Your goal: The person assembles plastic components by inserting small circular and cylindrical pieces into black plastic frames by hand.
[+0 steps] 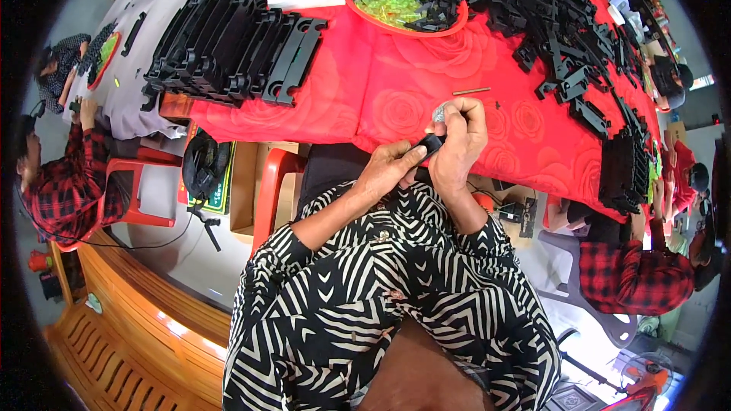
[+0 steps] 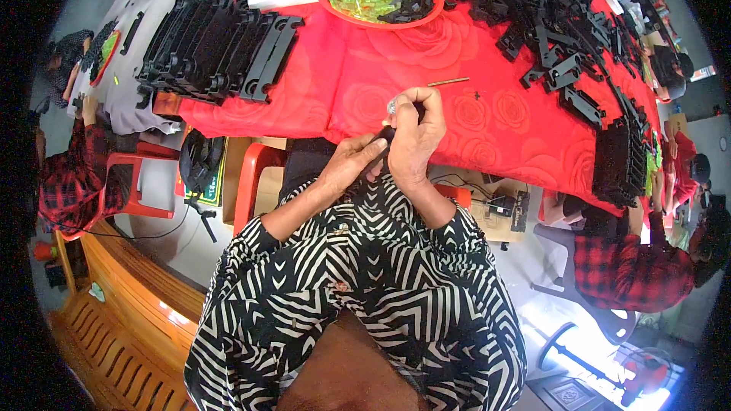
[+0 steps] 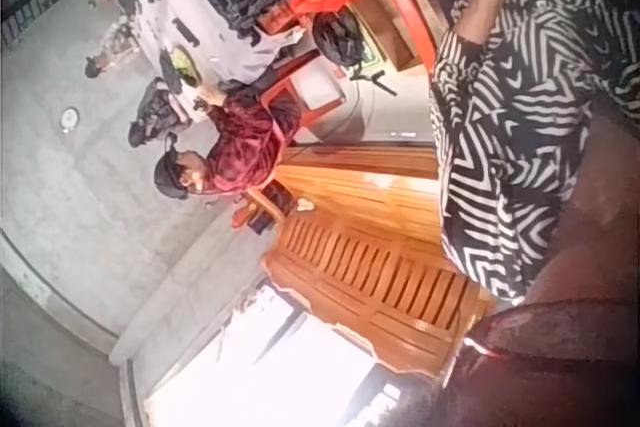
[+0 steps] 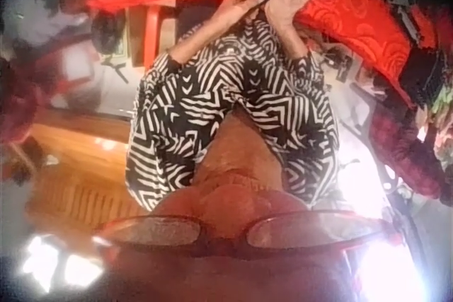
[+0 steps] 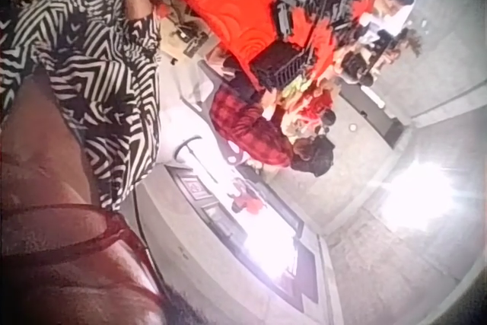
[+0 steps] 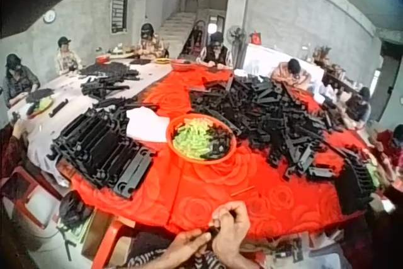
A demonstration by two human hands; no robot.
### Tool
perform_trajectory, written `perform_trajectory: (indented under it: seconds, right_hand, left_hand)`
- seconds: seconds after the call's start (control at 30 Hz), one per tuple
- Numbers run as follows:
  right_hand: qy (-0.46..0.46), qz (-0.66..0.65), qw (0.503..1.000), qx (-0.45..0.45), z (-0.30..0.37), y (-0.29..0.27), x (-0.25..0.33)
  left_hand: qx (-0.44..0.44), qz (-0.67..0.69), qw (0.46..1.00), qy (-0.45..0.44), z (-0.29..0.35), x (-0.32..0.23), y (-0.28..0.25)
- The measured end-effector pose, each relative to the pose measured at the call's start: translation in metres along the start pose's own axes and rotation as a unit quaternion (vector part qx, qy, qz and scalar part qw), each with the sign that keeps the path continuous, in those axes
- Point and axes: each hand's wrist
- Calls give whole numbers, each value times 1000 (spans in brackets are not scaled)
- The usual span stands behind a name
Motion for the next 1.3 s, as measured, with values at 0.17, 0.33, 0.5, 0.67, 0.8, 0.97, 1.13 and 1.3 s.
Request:
perform_trajectory:
  seconds: [0.17, 0.33, 0.5, 0.67, 0.8, 0.97, 1.13, 1.3]
  right_hand:
    - [10, 7, 1000, -2, 0, 1, -4]
    - [2, 6, 1000, -1, -3, -3, -9]
    - [18, 1, 1000, 12, -9, -1, -6]
    - [56, -16, 998, 22, -10, -1, -3]
    - [40, -14, 999, 12, -6, -2, -1]
    - [21, -6, 1000, -1, -8, -2, -2]
    - [18, 2, 1000, -7, -11, -3, -7]
    - [28, 10, 999, -17, -14, -4, -9]
  left_hand:
    - [4, 0, 1000, -1, -1, 5, -2]
    - [-23, 23, 999, 34, -5, 12, 2]
    - [8, 61, 998, 33, -6, 14, -3]
    - [45, 125, 991, 18, -6, 11, -9]
    - [65, 133, 988, 45, -6, 11, -8]
    - [43, 31, 998, 19, -8, 10, -6]
    - [38, 5, 998, 49, -9, 12, -5]
    - [2, 19, 998, 54, -12, 18, 0]
Point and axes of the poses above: each hand's wrist, its own z-axis away from the middle knuckle, its own y-axis out of the palm, x = y × z, and after that the axes turned 12 degrees about y, right-handed
